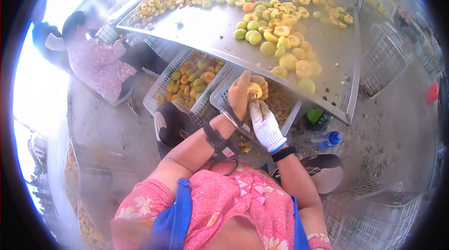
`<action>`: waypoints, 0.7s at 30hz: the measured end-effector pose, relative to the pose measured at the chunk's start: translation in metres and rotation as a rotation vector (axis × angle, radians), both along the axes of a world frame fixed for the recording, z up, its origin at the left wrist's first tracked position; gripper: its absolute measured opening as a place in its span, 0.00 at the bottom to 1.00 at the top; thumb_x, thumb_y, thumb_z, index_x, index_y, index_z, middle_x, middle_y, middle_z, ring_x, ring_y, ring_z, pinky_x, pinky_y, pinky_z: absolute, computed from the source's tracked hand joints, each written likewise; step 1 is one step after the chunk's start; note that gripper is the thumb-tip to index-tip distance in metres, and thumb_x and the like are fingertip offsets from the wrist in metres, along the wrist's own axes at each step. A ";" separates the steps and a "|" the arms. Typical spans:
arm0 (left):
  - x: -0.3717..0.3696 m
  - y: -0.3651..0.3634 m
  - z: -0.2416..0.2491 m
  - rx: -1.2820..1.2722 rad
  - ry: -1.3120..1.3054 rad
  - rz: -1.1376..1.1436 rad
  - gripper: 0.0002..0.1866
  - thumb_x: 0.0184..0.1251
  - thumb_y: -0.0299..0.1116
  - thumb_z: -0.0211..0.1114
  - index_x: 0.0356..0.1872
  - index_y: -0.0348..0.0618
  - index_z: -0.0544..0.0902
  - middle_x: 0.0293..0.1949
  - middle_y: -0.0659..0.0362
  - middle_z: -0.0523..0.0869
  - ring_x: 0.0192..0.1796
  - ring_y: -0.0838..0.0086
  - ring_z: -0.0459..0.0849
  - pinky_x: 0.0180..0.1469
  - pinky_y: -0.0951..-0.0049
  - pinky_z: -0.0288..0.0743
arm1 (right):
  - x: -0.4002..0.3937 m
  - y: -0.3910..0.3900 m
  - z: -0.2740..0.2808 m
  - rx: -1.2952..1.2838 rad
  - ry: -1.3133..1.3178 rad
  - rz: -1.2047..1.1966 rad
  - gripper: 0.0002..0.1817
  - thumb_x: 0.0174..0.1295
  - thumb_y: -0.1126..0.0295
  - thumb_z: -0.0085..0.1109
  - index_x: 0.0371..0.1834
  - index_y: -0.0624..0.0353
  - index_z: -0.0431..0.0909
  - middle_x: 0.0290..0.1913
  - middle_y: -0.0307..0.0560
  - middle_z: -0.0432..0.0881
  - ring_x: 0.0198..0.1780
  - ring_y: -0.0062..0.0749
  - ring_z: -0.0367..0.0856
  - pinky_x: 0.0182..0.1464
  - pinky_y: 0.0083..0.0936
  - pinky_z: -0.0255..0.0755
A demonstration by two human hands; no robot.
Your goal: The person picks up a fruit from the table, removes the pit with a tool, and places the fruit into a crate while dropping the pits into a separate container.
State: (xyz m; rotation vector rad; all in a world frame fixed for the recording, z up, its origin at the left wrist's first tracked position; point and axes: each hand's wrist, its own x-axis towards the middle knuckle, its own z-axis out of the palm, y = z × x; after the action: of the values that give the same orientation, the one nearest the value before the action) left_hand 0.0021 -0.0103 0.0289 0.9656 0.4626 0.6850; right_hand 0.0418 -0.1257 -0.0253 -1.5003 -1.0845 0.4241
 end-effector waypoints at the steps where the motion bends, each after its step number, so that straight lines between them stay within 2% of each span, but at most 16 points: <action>1: 0.001 0.000 -0.007 0.150 -0.058 0.025 0.26 0.79 0.52 0.53 0.36 0.35 0.82 0.32 0.52 0.85 0.32 0.64 0.85 0.39 0.63 0.83 | 0.000 0.000 -0.002 0.045 -0.058 -0.012 0.22 0.78 0.54 0.48 0.59 0.64 0.74 0.37 0.56 0.81 0.40 0.40 0.79 0.45 0.38 0.75; 2: 0.000 0.003 -0.012 0.210 -0.062 0.009 0.26 0.79 0.52 0.53 0.35 0.36 0.82 0.32 0.51 0.85 0.31 0.65 0.85 0.38 0.64 0.83 | -0.003 0.001 -0.002 0.097 -0.055 -0.037 0.24 0.77 0.51 0.47 0.55 0.64 0.75 0.34 0.56 0.81 0.35 0.42 0.80 0.40 0.36 0.75; 4: -0.001 0.006 -0.008 0.329 -0.072 -0.021 0.28 0.78 0.54 0.53 0.33 0.36 0.82 0.31 0.51 0.86 0.30 0.65 0.85 0.37 0.64 0.82 | -0.006 0.001 0.007 0.050 0.184 0.008 0.25 0.77 0.48 0.46 0.51 0.62 0.75 0.28 0.51 0.80 0.27 0.37 0.78 0.31 0.31 0.72; 6: -0.009 0.009 0.008 0.010 -0.036 -0.203 0.27 0.80 0.52 0.51 0.34 0.35 0.83 0.32 0.50 0.86 0.30 0.67 0.84 0.36 0.66 0.81 | -0.007 -0.006 0.024 -0.152 0.660 0.153 0.23 0.77 0.47 0.47 0.49 0.57 0.75 0.23 0.42 0.76 0.21 0.27 0.73 0.24 0.24 0.66; 7: -0.012 0.010 0.014 -0.152 -0.016 -0.291 0.27 0.81 0.51 0.51 0.35 0.34 0.84 0.33 0.50 0.87 0.30 0.68 0.84 0.36 0.67 0.80 | -0.007 -0.011 0.033 -0.173 0.730 0.193 0.21 0.77 0.48 0.48 0.48 0.56 0.74 0.22 0.38 0.74 0.19 0.23 0.70 0.22 0.22 0.63; 9: -0.012 0.013 0.010 0.025 0.014 -0.262 0.29 0.80 0.54 0.51 0.32 0.36 0.83 0.31 0.49 0.86 0.30 0.65 0.83 0.35 0.66 0.79 | -0.005 -0.017 0.044 -0.213 0.868 0.271 0.18 0.77 0.49 0.50 0.47 0.52 0.74 0.20 0.31 0.69 0.16 0.15 0.64 0.18 0.17 0.57; 11: -0.011 0.013 0.002 0.292 0.052 -0.181 0.30 0.78 0.58 0.52 0.29 0.38 0.82 0.30 0.48 0.85 0.29 0.62 0.83 0.34 0.64 0.79 | -0.008 -0.011 0.030 -0.161 0.747 0.227 0.18 0.76 0.47 0.50 0.48 0.51 0.74 0.20 0.31 0.69 0.15 0.16 0.63 0.17 0.17 0.55; 12: -0.012 0.013 0.002 0.303 0.066 -0.180 0.31 0.78 0.58 0.52 0.29 0.37 0.82 0.30 0.48 0.85 0.29 0.62 0.83 0.34 0.65 0.78 | -0.009 -0.009 0.028 -0.136 0.687 0.204 0.18 0.76 0.46 0.50 0.48 0.50 0.74 0.20 0.31 0.69 0.15 0.16 0.62 0.16 0.18 0.54; 14: -0.012 0.011 0.007 0.327 0.091 -0.176 0.31 0.79 0.57 0.52 0.29 0.37 0.82 0.29 0.48 0.85 0.28 0.62 0.83 0.34 0.65 0.78 | -0.008 -0.012 0.033 -0.172 0.802 0.245 0.19 0.76 0.45 0.50 0.47 0.50 0.74 0.20 0.31 0.69 0.14 0.16 0.62 0.16 0.18 0.54; 17: -0.016 0.008 0.021 -0.143 -0.033 -0.346 0.31 0.81 0.54 0.50 0.30 0.34 0.84 0.29 0.50 0.87 0.27 0.68 0.83 0.33 0.70 0.78 | -0.005 -0.018 0.048 -0.236 0.981 0.312 0.20 0.75 0.43 0.51 0.43 0.49 0.74 0.19 0.31 0.68 0.13 0.18 0.61 0.15 0.20 0.54; 18: -0.017 0.008 0.021 -0.073 -0.036 -0.342 0.31 0.81 0.54 0.50 0.30 0.34 0.84 0.28 0.50 0.87 0.27 0.68 0.83 0.33 0.70 0.78 | -0.004 -0.019 0.051 -0.256 1.040 0.335 0.20 0.75 0.43 0.51 0.41 0.48 0.73 0.18 0.32 0.67 0.12 0.19 0.61 0.14 0.21 0.54; 21: -0.018 0.009 0.019 0.203 0.017 -0.338 0.30 0.80 0.54 0.50 0.29 0.35 0.83 0.26 0.50 0.86 0.25 0.66 0.82 0.32 0.69 0.77 | -0.001 -0.017 0.042 -0.239 1.001 0.367 0.21 0.73 0.41 0.52 0.41 0.48 0.74 0.18 0.31 0.67 0.12 0.18 0.60 0.14 0.20 0.53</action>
State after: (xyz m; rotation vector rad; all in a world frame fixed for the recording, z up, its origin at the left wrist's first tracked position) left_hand -0.0158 -0.0009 0.0478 1.2084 0.2378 0.4218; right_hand 0.0411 -0.1430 0.0171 -1.0323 -0.4870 1.4181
